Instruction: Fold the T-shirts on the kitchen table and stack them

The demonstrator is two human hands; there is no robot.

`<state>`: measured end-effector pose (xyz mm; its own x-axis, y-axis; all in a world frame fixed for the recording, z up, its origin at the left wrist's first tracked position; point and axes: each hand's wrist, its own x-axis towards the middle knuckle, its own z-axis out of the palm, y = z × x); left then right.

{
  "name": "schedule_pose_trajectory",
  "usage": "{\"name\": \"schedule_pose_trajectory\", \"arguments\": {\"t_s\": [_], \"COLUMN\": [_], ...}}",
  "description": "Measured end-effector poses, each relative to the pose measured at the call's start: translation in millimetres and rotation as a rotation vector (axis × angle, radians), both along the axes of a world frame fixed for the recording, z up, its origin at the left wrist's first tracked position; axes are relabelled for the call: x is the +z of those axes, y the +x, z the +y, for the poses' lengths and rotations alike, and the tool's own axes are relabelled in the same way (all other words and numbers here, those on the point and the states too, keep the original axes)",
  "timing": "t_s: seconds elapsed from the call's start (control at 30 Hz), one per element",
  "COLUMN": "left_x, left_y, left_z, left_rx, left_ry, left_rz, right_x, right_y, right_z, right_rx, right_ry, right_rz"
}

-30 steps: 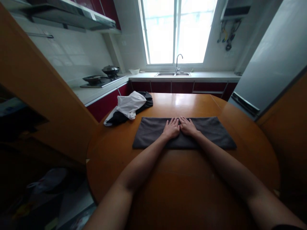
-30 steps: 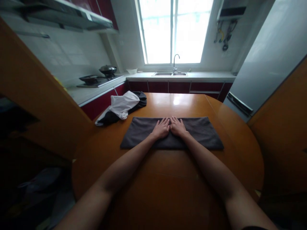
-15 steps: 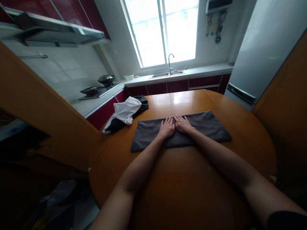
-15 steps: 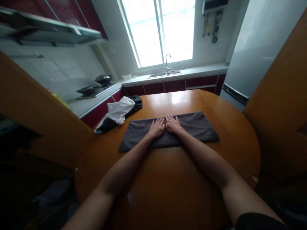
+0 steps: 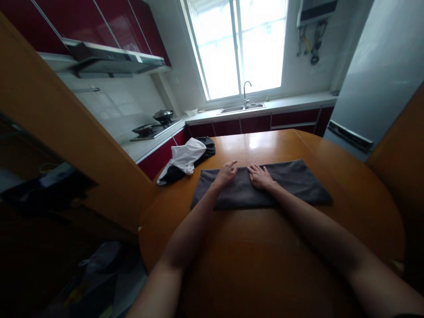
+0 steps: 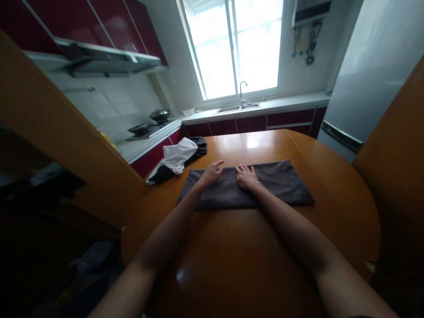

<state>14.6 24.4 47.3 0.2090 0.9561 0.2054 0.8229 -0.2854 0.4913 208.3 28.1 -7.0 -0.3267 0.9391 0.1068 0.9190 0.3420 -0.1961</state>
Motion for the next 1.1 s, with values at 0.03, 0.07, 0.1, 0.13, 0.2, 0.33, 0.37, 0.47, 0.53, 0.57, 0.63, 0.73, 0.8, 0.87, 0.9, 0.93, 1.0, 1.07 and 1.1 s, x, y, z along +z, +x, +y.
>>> {"name": "schedule_pose_trajectory", "arguments": {"t_s": [0.03,0.07,0.1,0.13,0.2,0.33,0.37,0.47,0.53,0.57,0.63,0.73,0.8,0.87,0.9,0.93,1.0,1.07,1.1], "left_x": [8.1,15.3,21.5,26.4,32.9,36.6,36.5,35.8,35.5,35.5,35.6,36.0,36.2,35.9,35.3,34.3,31.4,28.6,28.0], "left_y": [-17.6,-37.4,-58.5,-79.9,-119.9,-172.0,-178.4,-186.6,-185.9,-184.6,-180.5,-173.5,-169.2,-165.3,-163.5,-161.7,-158.3,-154.6,-152.6], "left_z": [-0.5,-2.0,-4.9,-9.0,-21.0,-51.6,-57.9,-68.5,-68.5,-66.9,-61.9,-53.3,-48.6,-45.8,-45.2,-45.1,-46.2,-48.4,-49.6], "left_rx": [0.038,0.081,0.130,0.185,0.295,0.387,0.379,0.343,0.318,0.312,0.320,0.366,0.378,0.379,0.378,0.375,0.363,0.350,0.349], "left_ry": [-0.014,-0.037,-0.065,-0.098,-0.173,-0.384,-0.442,-0.643,-0.781,-0.833,-0.893,-0.909,-0.895,-0.874,-0.860,-0.845,-0.799,-0.735,-0.701], "left_rz": [-0.024,-0.044,-0.061,-0.077,-0.112,-0.208,-0.245,-0.493,-0.679,-0.727,-0.720,-0.663,-0.637,-0.610,-0.597,-0.586,-0.573,-0.573,-0.577], "right_x": [-0.3,-0.7,-1.2,-1.9,-3.4,-6.0,-6.3,-6.5,-6.0,-5.7,-5.1,-4.5,-4.4,-4.5,-4.6,-4.6,-4.6,-4.1,-3.8], "right_y": [-0.1,-0.1,-0.1,-0.2,-0.3,-0.6,-0.5,-0.1,0.3,0.4,0.7,0.7,0.4,0.0,-0.1,-0.2,-0.3,-0.1,0.0], "right_z": [0.2,0.5,1.0,1.5,2.9,4.7,4.8,4.1,3.2,2.8,2.3,2.6,3.2,3.7,3.9,4.0,4.0,3.7,3.5], "right_rx": [0.000,-0.001,-0.001,0.000,0.002,0.000,0.000,0.003,0.006,0.007,0.008,0.006,0.004,0.001,-0.001,-0.003,-0.004,-0.004,-0.004], "right_ry": [0.000,-0.001,-0.003,-0.006,-0.012,-0.017,-0.016,-0.009,-0.003,0.000,0.001,0.000,0.000,-0.002,-0.004,-0.005,-0.008,-0.012,-0.014], "right_rz": [0.001,0.003,0.007,0.010,0.019,0.030,0.031,0.025,0.019,0.015,0.009,0.006,0.008,0.011,0.013,0.016,0.023,0.031,0.036]}}
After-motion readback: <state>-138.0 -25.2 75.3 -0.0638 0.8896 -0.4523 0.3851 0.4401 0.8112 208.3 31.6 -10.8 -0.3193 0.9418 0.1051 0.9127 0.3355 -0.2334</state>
